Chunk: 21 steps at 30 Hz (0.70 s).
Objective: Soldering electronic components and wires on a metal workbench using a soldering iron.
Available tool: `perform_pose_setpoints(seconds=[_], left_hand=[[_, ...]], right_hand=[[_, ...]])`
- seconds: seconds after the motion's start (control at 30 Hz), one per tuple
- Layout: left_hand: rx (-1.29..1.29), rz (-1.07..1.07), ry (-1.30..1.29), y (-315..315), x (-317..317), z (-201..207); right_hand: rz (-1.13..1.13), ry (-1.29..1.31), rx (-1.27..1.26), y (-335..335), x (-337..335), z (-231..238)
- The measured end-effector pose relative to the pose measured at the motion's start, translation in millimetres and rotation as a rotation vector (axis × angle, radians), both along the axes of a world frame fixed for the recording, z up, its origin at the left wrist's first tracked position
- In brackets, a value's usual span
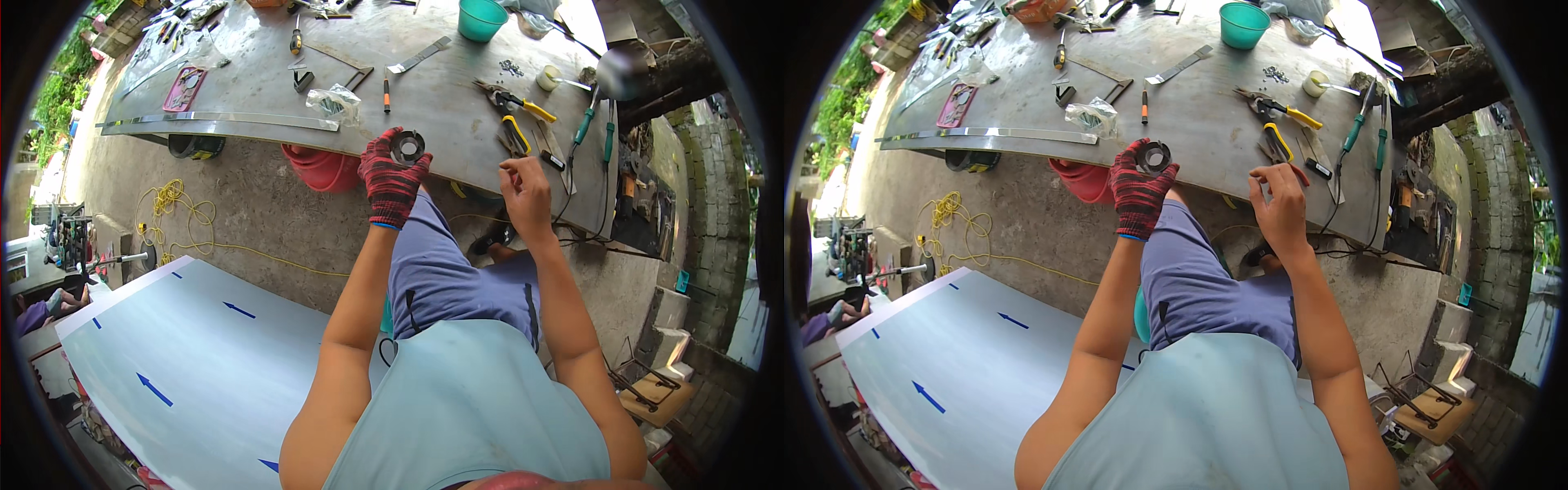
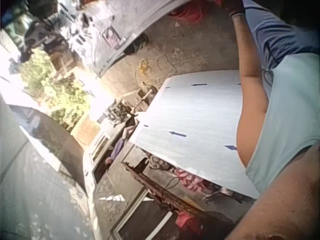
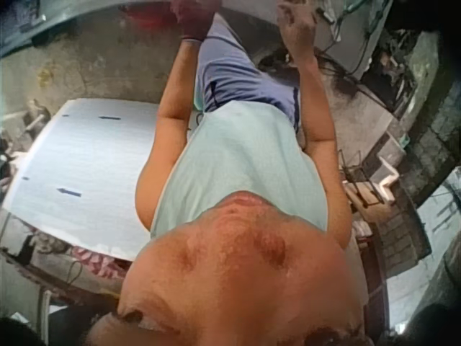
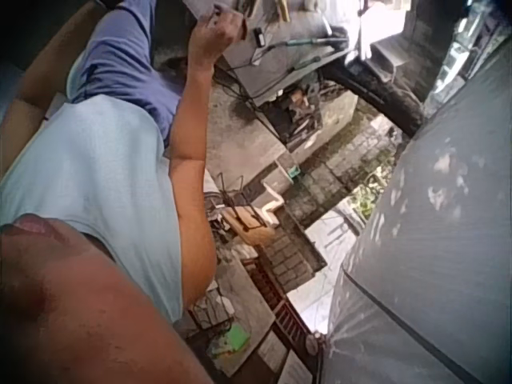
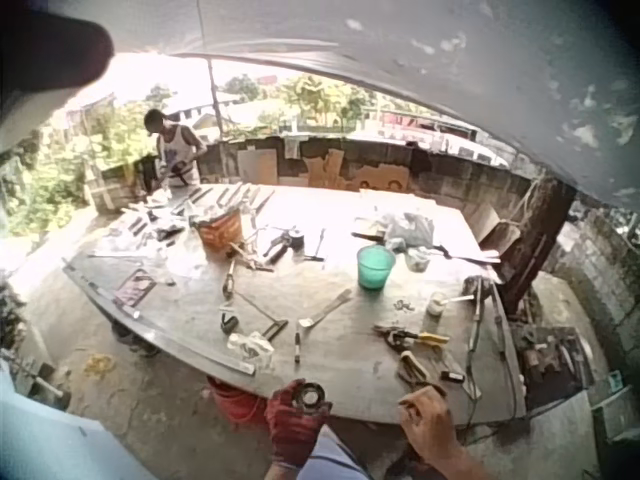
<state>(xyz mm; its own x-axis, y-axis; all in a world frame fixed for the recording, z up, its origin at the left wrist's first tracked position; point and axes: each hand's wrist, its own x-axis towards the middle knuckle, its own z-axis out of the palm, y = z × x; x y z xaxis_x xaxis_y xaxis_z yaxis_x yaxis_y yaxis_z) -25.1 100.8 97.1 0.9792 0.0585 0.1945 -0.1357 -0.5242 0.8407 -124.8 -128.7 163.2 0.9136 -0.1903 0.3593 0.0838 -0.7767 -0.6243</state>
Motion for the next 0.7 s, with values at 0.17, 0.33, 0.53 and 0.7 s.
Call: perform_pose_setpoints(seconds=[0.17,0.33,0.53,0.7], left_hand=[[0.11,0.156,-0.058,73,77,-16],[0.26,0.297,-0.095,136,161,-10],[0.359,0.55,0.145,190,228,-34],[0.449,0.559,0.114,203,275,-52]], right_hand=[[0.014,0.071,-0.034,-18,6,-90],[0.073,0.033,-0.157,-19,39,-123],[0.099,0.042,-0.245,-15,73,-152],[0.055,0.068,-0.333,-10,83,-156]])
